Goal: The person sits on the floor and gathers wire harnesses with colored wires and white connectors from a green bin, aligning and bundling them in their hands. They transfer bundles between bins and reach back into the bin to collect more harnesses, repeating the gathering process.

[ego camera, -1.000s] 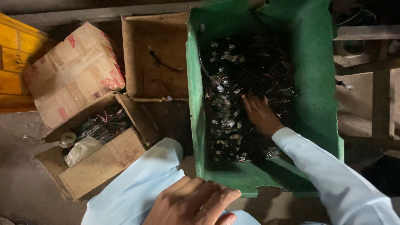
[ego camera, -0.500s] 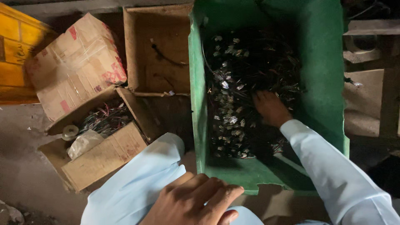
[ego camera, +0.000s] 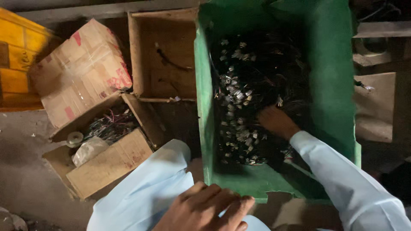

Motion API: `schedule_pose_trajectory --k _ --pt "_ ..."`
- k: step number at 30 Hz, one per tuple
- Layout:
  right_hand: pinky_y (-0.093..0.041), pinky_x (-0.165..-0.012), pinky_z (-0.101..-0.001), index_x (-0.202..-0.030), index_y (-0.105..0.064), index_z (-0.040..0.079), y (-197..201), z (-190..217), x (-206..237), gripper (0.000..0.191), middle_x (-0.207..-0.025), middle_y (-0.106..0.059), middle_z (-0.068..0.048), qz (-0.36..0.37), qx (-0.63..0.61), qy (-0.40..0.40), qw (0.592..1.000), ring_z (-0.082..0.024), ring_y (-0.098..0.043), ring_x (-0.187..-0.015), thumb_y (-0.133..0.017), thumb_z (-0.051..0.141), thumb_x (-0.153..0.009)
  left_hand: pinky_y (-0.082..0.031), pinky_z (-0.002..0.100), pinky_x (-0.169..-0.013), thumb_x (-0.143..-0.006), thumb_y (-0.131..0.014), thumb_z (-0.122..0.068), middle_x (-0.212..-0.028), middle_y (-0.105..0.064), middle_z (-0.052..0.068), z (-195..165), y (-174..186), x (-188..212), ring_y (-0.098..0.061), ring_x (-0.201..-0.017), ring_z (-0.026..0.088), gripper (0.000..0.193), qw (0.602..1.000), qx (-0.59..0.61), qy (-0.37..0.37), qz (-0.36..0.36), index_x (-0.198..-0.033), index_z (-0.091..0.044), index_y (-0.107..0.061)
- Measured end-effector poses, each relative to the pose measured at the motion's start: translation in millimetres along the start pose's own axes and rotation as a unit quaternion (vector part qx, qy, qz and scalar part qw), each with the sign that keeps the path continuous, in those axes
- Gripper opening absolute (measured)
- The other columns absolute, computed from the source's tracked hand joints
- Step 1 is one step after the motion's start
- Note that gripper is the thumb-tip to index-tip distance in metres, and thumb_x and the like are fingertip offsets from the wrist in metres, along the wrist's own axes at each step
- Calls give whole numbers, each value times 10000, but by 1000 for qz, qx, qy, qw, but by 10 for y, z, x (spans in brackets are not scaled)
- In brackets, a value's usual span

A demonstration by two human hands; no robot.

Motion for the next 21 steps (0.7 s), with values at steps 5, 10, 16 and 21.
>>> schedule_pose_trajectory --k 5,10,16,21 --pt "-493 -988 -464 -1105 -670 68 97 78 -11 378 -1087 -662 -120 -114 59 15 992 -296 -617 -1047 -591 177 -752 -608 351 -792 -1024 -707 -152 -1088 -737 28 -18 -19 52 -745 -925 174 312 999 2 -19 -36 -1329 -122 -645" --pt "-540 -914 -423 -1291 -664 1 52 93 -94 486 -999 -665 -126 -118 56 24 991 -305 -629 -946 -598 147 -832 -597 355 -761 -992 -697 -137 -1056 -727 20 -1 -116 119 -714 -889 170 307 1000 12 -11 -12 -1298 -129 -672" --pt "-552 -828 -487 -1180 -640 31 115 3 -39 231 -895 -657 -152 -102 -35 -58 993 -350 -649 -898 -575 146 -990 -538 371 -905 -1018 -724 -243 -1098 -684 7 -55 -96 246 -666 -998 173 436 998 -5 -34 -47 -1411 -122 -578" --pt "-560 -761 -459 -1190 -615 30 356 15 -128 324 -1168 -664 -182 -109 -92 -79 987 -370 -650 -1066 -577 80 -873 -491 376 -855 -1022 -732 -349 -1021 -641 38 -75 -101 258 -625 -913 201 489 998 -26 -57 -22 -1397 -87 -561"
Point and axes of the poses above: each hand's wrist, its own x-axis away from the middle knuckle, its own y-axis out of the back of the hand, z = x × y, the point moved 3 cm from there along -x, towards the middle knuckle
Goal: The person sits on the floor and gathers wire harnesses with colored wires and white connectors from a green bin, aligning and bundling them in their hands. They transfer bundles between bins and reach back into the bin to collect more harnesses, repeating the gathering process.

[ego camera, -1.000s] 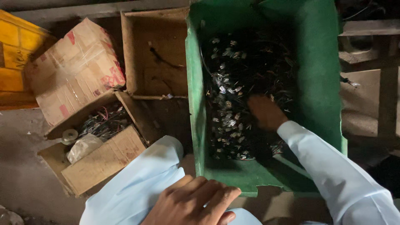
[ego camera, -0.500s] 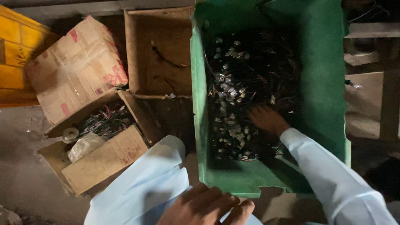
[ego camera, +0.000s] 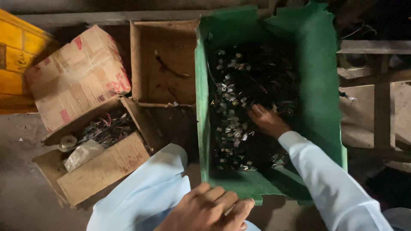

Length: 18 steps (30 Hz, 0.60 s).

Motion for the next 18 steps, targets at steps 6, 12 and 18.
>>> schedule_pose_trajectory --k 6,12,18 --pt "-548 -820 -512 -1095 -616 94 137 124 -40 321 -1205 -677 -98 -112 177 27 977 -339 -639 -1155 -603 171 -783 -480 316 -810 -1043 -744 -222 -916 -608 -42 -29 -110 15 -592 -841 139 369 999 -30 16 1 -1364 -110 -602" --pt "-535 -921 -531 -1149 -607 95 -107 -2 -1 250 -1155 -661 -117 12 96 -16 995 -341 -625 -1092 -633 175 -914 -466 381 -917 -1004 -728 -317 -1048 -644 48 -3 -113 61 -591 -963 222 493 1000 -9 -7 -14 -1416 -89 -581" --pt "-524 -953 -476 -1397 -527 48 -175 65 132 689 -1156 -670 -171 62 -30 64 996 -383 -629 -1090 -668 81 -724 -455 405 -861 -990 -737 -303 -1027 -644 75 3 13 52 -610 -928 232 474 999 20 22 14 -1363 -53 -587"
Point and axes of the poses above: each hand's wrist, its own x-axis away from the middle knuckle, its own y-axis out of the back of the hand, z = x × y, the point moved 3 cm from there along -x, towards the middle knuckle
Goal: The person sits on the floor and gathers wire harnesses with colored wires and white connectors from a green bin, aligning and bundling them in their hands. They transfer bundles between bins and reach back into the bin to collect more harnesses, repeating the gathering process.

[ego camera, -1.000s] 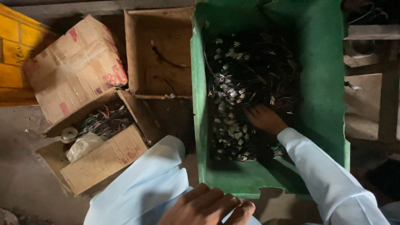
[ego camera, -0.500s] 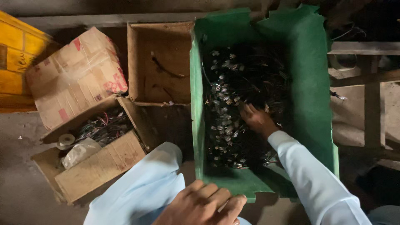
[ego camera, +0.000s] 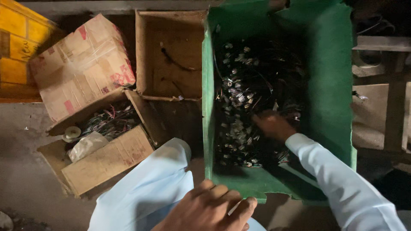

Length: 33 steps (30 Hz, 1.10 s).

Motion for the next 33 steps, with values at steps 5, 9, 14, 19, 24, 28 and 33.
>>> schedule_pose_trajectory --k 5,9,14,19,24,28,33 --pt "-411 -1075 -489 -1543 -355 6 28 170 3 898 -1263 -607 -236 145 21 -66 987 -402 -572 -1173 -715 69 -723 -455 398 -807 -984 -728 -320 -984 -646 79 24 47 -23 -616 -900 228 456 1000 -23 3 20 -1328 -40 -619" --pt "-262 -1188 -527 -1554 -268 3 16 278 64 1064 -1392 -468 -273 219 34 -72 972 -451 -427 -1318 -804 177 -651 -476 408 -802 -935 -727 -341 -986 -668 97 -2 58 -26 -631 -897 231 462 999 -37 15 36 -1280 -47 -642" --pt "-208 -1202 -552 -1613 -262 101 -200 364 215 1139 -1533 -387 -282 173 23 -89 981 -450 -348 -1399 -835 182 -631 -504 462 -865 -900 -759 -357 -1029 -666 124 -31 51 -25 -633 -990 267 547 994 -2 62 90 -1315 -24 -633" --pt "-264 -1193 -562 -1520 -296 42 -316 288 150 970 -1453 -445 -305 125 71 -82 986 -462 -410 -1363 -796 205 -706 -482 485 -859 -842 -782 -392 -1081 -659 161 -3 0 6 -621 -1065 304 640 990 -14 81 119 -1314 9 -619" --pt "-374 -1134 -466 -1604 -224 79 -270 77 69 1021 -1379 -528 -212 271 54 -55 959 -386 -497 -1296 -735 147 -723 -471 528 -914 -754 -808 -441 -1043 -656 165 63 -70 60 -609 -1017 326 723 986 -56 86 131 -1296 -3 -616" --pt "-435 -1086 -482 -1525 -348 144 -146 100 15 794 -1287 -605 -214 47 100 3 994 -382 -576 -1202 -622 126 -780 -474 477 -872 -765 -829 -444 -1091 -644 205 118 -105 127 -586 -1019 328 777 979 -31 101 173 -1341 27 -605" --pt "-513 -953 -470 -1524 -401 96 -309 25 31 702 -1067 -683 -202 98 82 -19 992 -376 -644 -1033 -589 125 -848 -479 468 -871 -743 -822 -447 -1053 -651 178 118 -81 143 -600 -1009 325 775 984 -55 94 140 -1336 11 -624"
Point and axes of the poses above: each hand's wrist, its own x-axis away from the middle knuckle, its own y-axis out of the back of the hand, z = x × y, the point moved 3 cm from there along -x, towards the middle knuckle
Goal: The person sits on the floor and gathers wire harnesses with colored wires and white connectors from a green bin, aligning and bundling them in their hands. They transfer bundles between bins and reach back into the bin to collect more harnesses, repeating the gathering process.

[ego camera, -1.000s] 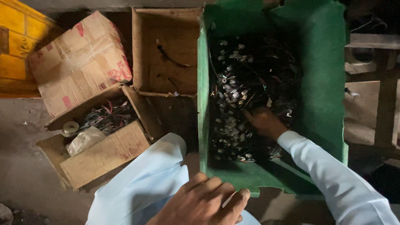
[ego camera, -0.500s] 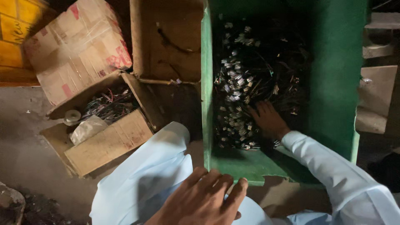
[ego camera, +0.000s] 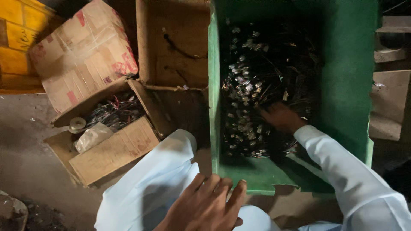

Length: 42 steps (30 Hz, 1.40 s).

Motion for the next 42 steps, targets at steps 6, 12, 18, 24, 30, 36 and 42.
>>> schedule_pose_trajectory --k 6,12,18,24,30,36,42 --pt "-563 -708 -502 -1354 -474 100 185 -122 148 702 -872 -685 -192 -21 -133 -74 988 -408 -682 -802 -715 123 -696 -469 463 -777 -828 -754 -451 -954 -661 183 -39 201 -71 -619 -903 302 681 999 14 -6 30 -1259 58 -614" --pt "-575 -697 -460 -1286 -539 79 1089 -83 537 681 -1033 -662 -276 -288 -221 -141 921 -442 -689 -796 -835 112 -673 -456 417 -700 -853 -746 -352 -827 -651 125 -314 532 -87 -632 -829 285 440 995 12 29 90 -1076 5 -615" --pt "-542 -924 -354 -1362 -503 44 1735 -36 1014 742 -1192 -706 -75 -378 -468 -118 790 -240 -687 -1042 -858 237 -741 -515 486 -713 -850 -760 -346 -850 -673 164 -501 545 -159 -674 -829 365 364 995 49 66 59 -913 -14 -623" --pt "-539 -892 -366 -1068 -776 42 2245 -41 1886 328 -1019 -788 -41 -268 -393 -228 849 -163 -723 -937 -848 133 -761 -565 515 -806 -916 -692 -353 -951 -721 185 -487 320 -221 -697 -955 401 339 983 43 140 109 -985 -24 -651" --pt "-555 -860 -351 -1151 -694 13 2874 323 2696 328 -1069 -735 -72 -372 -538 -198 730 -175 -691 -954 -785 90 -845 -537 490 -833 -979 -565 -300 -1007 -769 177 -666 283 -436 -693 -965 380 314 992 100 -2 72 -1029 -60 -762" --pt "-543 -1035 -434 -1218 -622 -14 3141 489 3132 353 -1147 -671 -143 -481 -672 -109 553 -269 -657 -1136 -676 -14 -870 -580 349 -796 -1034 -453 -298 -1060 -775 121 -950 236 -575 -763 -871 213 402 846 460 71 259 -1222 -10 -662" --pt "-511 -1098 -470 -1338 -552 37 3422 510 3431 498 -1093 -624 -136 -524 -743 -36 416 -306 -607 -1081 -669 -41 -860 -575 456 -762 -677 -665 -134 -1052 -752 144 -902 531 -688 -732 -946 311 474 952 -138 88 -260 -1142 -42 -667"
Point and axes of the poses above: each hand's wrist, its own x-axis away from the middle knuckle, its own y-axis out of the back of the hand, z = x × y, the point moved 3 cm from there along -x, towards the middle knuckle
